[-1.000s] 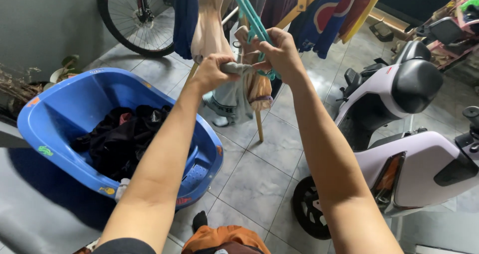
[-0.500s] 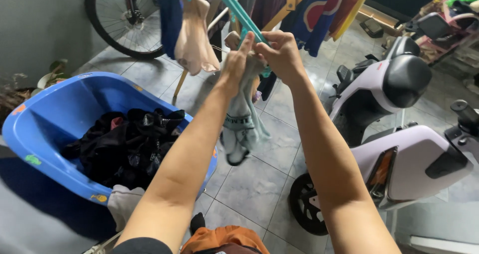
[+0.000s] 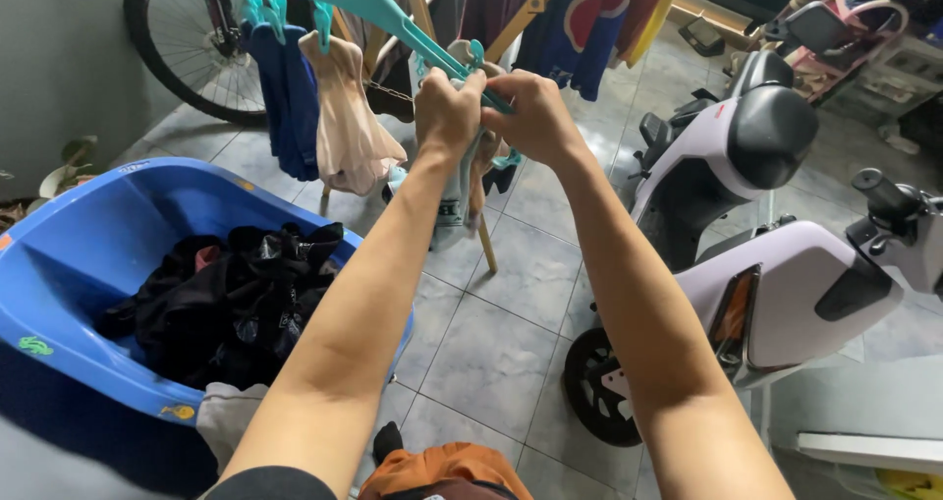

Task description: Hanging socks and undergarments from a laundry basket onto a multi-clip drying hanger.

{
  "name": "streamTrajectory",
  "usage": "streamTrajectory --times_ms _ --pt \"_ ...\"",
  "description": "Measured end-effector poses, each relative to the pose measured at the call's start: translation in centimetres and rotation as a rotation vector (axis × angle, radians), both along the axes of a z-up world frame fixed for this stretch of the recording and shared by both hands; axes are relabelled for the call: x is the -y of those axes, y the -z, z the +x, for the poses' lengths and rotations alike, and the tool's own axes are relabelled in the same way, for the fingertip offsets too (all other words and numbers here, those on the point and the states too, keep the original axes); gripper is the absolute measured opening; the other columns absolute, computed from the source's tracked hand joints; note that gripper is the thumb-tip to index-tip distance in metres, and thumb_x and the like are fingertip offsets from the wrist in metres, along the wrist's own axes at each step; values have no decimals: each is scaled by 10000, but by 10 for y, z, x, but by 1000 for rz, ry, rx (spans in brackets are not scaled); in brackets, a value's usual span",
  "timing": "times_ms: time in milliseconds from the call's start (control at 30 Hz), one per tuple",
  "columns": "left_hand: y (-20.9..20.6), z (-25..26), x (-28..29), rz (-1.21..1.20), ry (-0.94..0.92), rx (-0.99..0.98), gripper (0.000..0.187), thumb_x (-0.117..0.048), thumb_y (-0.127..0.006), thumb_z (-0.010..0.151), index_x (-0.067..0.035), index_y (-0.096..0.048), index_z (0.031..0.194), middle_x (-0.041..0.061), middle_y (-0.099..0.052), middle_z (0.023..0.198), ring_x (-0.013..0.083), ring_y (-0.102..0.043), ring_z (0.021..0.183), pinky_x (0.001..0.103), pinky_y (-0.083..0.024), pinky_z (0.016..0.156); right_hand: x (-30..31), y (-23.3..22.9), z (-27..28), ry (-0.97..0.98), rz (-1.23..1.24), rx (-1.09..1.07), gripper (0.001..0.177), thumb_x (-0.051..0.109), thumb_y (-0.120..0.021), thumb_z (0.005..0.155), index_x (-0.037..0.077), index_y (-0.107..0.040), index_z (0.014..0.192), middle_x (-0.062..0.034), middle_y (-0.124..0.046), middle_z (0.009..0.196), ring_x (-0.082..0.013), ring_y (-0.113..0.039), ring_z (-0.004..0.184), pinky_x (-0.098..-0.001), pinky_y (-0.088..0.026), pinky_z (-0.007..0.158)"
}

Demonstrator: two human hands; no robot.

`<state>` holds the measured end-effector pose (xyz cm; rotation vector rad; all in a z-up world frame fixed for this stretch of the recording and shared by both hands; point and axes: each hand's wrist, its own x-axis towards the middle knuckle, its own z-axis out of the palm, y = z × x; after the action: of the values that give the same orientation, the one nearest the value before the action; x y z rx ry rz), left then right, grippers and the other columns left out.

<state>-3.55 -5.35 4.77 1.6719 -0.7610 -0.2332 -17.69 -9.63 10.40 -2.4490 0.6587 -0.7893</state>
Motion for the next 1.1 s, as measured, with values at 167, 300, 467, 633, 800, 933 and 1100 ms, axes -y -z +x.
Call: streamTrajectory --times_ms 167,300,467,633,800,933,1100 --pt "0 -2 1 -72 23 -71 424 -375 -713 836 36 -684 936 213 -763 853 336 -783 825 414 -598 762 17 13 -6 -163 -138 -243 598 246 -869 793 -33 -591 1243 -189 -635 1044 -339 -664 935 -407 -542 782" --pt "-5 -11 1 -84 22 -105 409 -372 -715 833 21 -678 938 193 -758 852 331 -762 797 421 -578 733 -14 6 -5 -24 -251 -356 1105 322 -996 494 -147 -360 1267 -288 -534 1195 -478 -613 1073 -504 -541 843" --pt "-8 -9 2 -92 62 -118 399 -378 -724 847 13 -693 919 174 -766 849 299 -770 794 402 -581 747 -14 7 -7 152 -275 -331 737 216 -861 706 -12 -448 1271 -264 -575 1138 -472 -644 1029 -489 -561 860" --pt "4 -14 2 -103 89 -181 382 -371 -734 832 6 -709 889 160 -769 825 279 -786 773 378 -599 728 -32 -19 -11 191 -240 -435 553 225 -786 836 64 -461 1254 -290 -563 1110 -500 -631 1011 -498 -554 869" --pt "-1 -24 -4 -91 68 -166 390 -381 -707 846 3 -708 918 156 -775 833 280 -798 770 370 -615 722 -31 -27 -16 242 -73 -640 416 278 -642 966 210 -448 1327 -244 -674 1010 -500 -647 992 -571 -503 826" --pt "-13 -24 -5 -27 19 -147 448 -436 -699 846 0 -724 947 165 -784 852 305 -789 827 398 -590 781 -16 -18 -18 279 44 -524 342 124 -597 922 223 -533 1243 -195 -702 954 -439 -687 947 -534 -535 790" --pt "-23 -25 -21 131 39 -40 507 -514 -708 807 -33 -748 961 159 -759 943 335 -740 928 424 -547 849 -3 -11 -24 200 -166 -365 259 89 -717 883 155 -644 1123 -201 -709 908 -401 -686 973 -483 -522 836"
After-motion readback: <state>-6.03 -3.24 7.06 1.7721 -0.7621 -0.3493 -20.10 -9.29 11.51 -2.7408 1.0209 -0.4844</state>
